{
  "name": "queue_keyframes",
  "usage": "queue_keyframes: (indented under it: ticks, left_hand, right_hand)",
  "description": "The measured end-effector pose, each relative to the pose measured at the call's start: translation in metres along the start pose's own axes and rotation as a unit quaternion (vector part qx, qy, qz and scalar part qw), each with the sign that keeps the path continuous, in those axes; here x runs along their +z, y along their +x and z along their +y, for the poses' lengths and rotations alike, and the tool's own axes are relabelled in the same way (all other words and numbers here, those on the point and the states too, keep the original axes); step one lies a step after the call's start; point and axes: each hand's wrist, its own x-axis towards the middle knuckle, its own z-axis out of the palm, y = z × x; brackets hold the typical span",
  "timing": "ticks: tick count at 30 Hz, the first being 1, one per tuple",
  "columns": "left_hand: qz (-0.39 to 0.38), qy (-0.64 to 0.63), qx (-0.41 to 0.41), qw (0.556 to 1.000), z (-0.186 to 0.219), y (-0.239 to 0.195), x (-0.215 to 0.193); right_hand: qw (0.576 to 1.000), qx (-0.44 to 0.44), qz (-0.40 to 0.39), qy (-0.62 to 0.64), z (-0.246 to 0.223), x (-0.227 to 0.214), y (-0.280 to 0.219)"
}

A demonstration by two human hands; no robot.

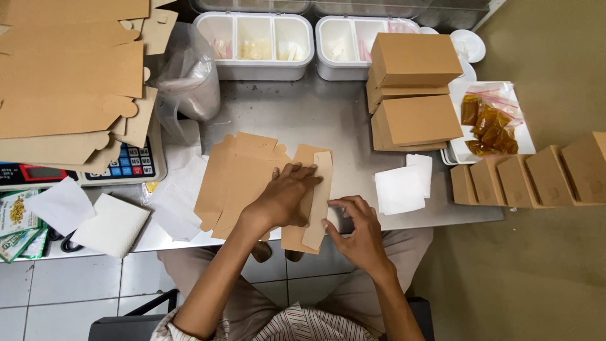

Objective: The person assembles flat cardboard boxes by folding along pre-scored lines and applying adhesive strips to secure the flaps. The person handles multiple box blanks, folds them into shape, and stacks the finished boxes on the right side of the table.

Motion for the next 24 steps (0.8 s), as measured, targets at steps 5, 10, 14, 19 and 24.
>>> queue_keyframes:
  ticks: [5, 10, 14, 19, 24]
  left_hand:
    - [0.0, -0.006, -0.002, 1.0, 0.001, -0.002, -0.001]
    - [-0.001, -0.016, -0.013, 1.0, 0.005, -0.005, -0.005]
    - [-0.004, -0.009, -0.016, 1.0, 0.005, -0.001, -0.002]
    - [-0.008, -0.004, -0.014, 1.0, 0.006, -0.002, -0.005]
    - [0.0, -0.006, -0.01, 1.0, 0.002, 0.001, 0.0]
  right_hand:
    - [0.999, -0.033, -0.011, -0.027, 0.002, -0.001, 0.002]
    - [0.998, -0.035, -0.045, -0.011, 0.002, -0.007, 0.003]
    - [0.999, -0.023, -0.022, -0.044, 0.005, -0.005, 0.01]
    - [0.997, -0.018, 0.022, -0.077, 0.017, 0.002, 0.033]
    - [0.992, 0.003, 0.063, -0.109, 0.028, 0.009, 0.056]
